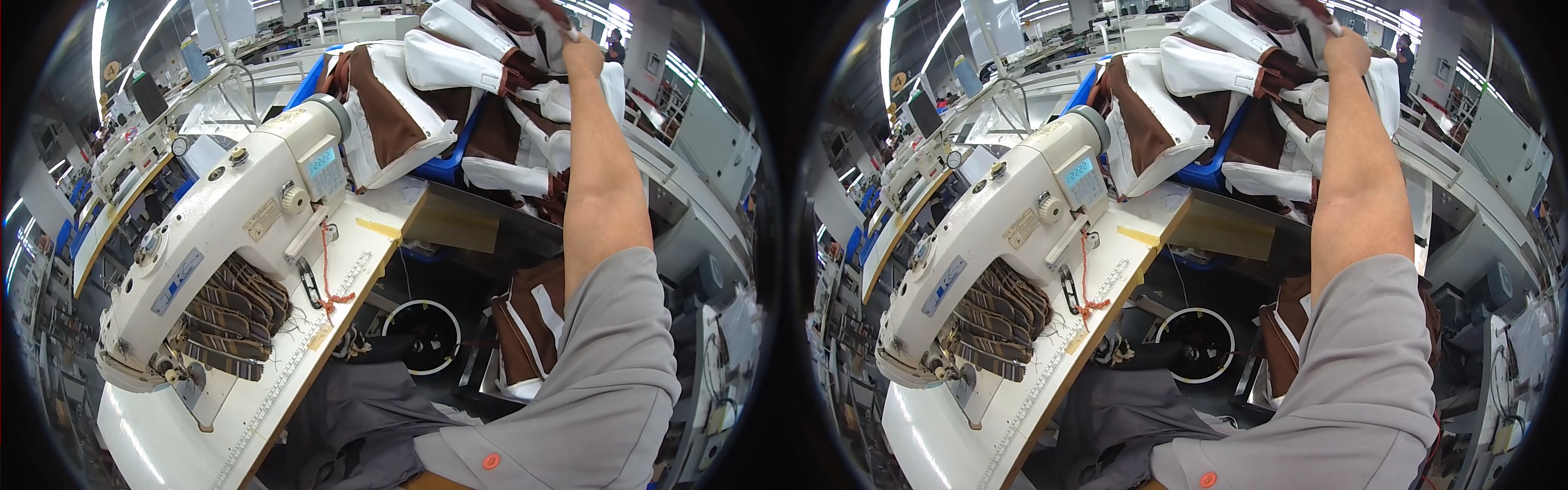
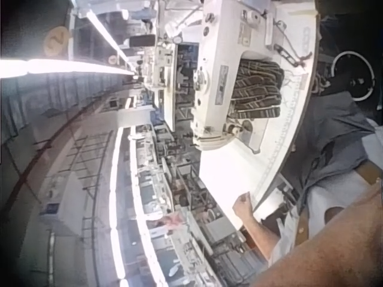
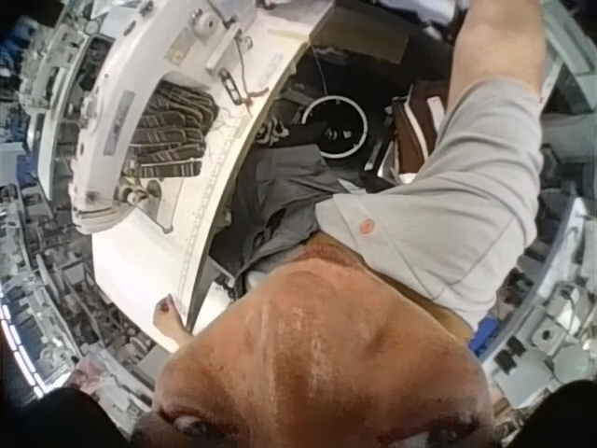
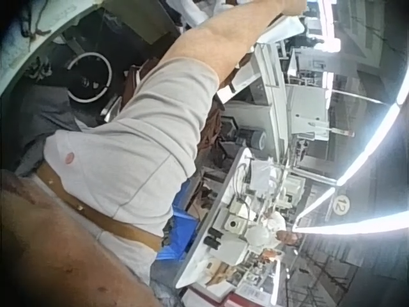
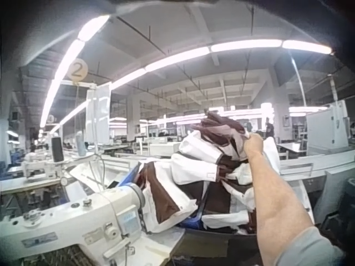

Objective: The recorder uses an industrial sewing machine to stitch together brown fabric and white lining components of bags.

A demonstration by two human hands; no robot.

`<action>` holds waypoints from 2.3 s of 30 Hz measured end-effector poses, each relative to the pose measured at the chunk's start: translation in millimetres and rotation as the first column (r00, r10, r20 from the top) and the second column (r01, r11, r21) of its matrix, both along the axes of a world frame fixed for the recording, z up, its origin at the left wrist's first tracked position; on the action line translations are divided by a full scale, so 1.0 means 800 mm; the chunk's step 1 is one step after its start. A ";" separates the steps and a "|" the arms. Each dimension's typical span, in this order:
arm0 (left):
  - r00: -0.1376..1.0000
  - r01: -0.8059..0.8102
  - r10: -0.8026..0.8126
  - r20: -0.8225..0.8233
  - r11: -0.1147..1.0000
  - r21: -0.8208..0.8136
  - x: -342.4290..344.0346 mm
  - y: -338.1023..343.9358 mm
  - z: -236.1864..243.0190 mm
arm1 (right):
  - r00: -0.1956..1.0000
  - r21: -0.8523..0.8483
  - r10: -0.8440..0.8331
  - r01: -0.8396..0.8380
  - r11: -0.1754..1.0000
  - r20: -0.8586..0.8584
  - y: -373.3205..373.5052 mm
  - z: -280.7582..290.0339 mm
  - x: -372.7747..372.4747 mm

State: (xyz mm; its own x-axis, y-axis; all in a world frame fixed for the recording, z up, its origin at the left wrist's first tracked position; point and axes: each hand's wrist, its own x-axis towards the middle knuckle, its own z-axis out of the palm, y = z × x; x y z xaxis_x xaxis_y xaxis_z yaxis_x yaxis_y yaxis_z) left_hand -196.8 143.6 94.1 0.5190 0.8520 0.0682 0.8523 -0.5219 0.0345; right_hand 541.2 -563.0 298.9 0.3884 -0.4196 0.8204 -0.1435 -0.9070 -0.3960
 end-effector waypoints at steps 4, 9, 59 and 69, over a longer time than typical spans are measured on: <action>1.000 -0.010 0.010 0.007 1.000 0.008 0.000 0.000 -0.003 | 0.950 0.399 0.007 -0.139 0.906 0.313 -0.014 0.034 0.001; 0.998 0.061 -0.060 0.025 0.997 -0.039 0.019 0.000 -0.007 | 0.605 0.384 0.112 -0.626 0.678 0.788 -0.050 0.077 -0.018; 0.177 0.107 0.084 0.981 0.989 -0.104 -0.091 0.015 -0.094 | -0.617 0.533 0.780 -0.697 -0.481 -0.104 0.766 -0.316 -0.603; 0.462 -0.201 -0.210 0.862 0.921 0.333 -0.043 0.007 -0.097 | -0.435 -0.082 0.876 -0.885 -0.459 -0.210 0.767 -0.316 -0.661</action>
